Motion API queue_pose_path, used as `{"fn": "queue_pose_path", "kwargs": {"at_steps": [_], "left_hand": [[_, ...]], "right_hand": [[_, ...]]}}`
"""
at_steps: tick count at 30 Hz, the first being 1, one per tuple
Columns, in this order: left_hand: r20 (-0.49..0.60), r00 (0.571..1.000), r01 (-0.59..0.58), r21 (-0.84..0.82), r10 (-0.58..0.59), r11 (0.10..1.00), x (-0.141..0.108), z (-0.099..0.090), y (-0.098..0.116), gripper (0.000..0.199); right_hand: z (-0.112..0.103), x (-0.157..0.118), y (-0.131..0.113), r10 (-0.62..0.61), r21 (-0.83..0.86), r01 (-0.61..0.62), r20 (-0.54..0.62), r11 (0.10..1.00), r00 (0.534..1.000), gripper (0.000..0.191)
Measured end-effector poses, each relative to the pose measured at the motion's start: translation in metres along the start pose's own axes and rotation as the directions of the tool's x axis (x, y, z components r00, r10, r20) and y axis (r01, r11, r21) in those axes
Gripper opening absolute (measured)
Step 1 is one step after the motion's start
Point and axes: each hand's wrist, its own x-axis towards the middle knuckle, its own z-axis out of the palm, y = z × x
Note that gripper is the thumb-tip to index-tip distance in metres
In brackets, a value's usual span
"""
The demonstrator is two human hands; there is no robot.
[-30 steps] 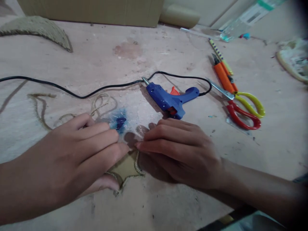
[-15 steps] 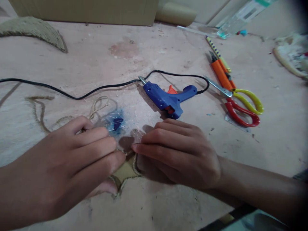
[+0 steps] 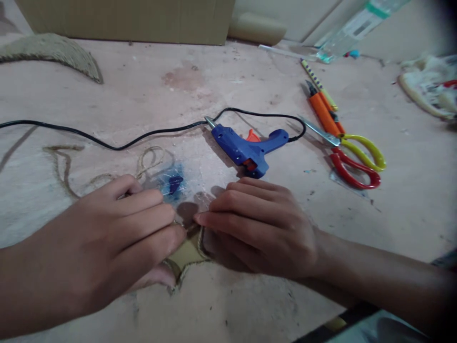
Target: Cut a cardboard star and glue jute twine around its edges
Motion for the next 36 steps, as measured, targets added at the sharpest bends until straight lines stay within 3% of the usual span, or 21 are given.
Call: {"fn": "queue_pose_path", "kwargs": {"at_steps": [6,18,23,27,36], "left_hand": [[0.014,1.0,0.017,0.024,-0.017,1.0,0.001,0.002,0.001,0.037],[-0.045,0.999,0.022,0.053,-0.019,0.998,0.002,-0.002,0.003,0.024],[-0.086,0.993,0.086,-0.005,-0.087,0.996,0.004,-0.002,0.002,0.023],[-0.052,0.985,0.162,-0.021,-0.163,0.987,0.007,-0.003,-0.002,0.019],[-0.073,0.977,0.202,0.006,-0.201,0.979,0.012,-0.005,-0.011,0.019]], "right_hand": [[-0.001,0.0,-0.002,0.042,0.038,-0.041,-0.023,0.998,0.999,0.021],[0.002,-0.001,-0.005,-0.049,0.009,0.049,-0.002,0.999,0.999,0.021],[0.002,-0.002,-0.005,-0.05,0.019,0.05,0.005,0.999,0.999,0.016],[0.003,-0.002,-0.004,-0.061,0.023,0.061,0.016,0.998,0.998,0.02],[0.003,-0.001,-0.004,-0.058,0.003,0.058,0.024,0.998,0.998,0.016]]}}
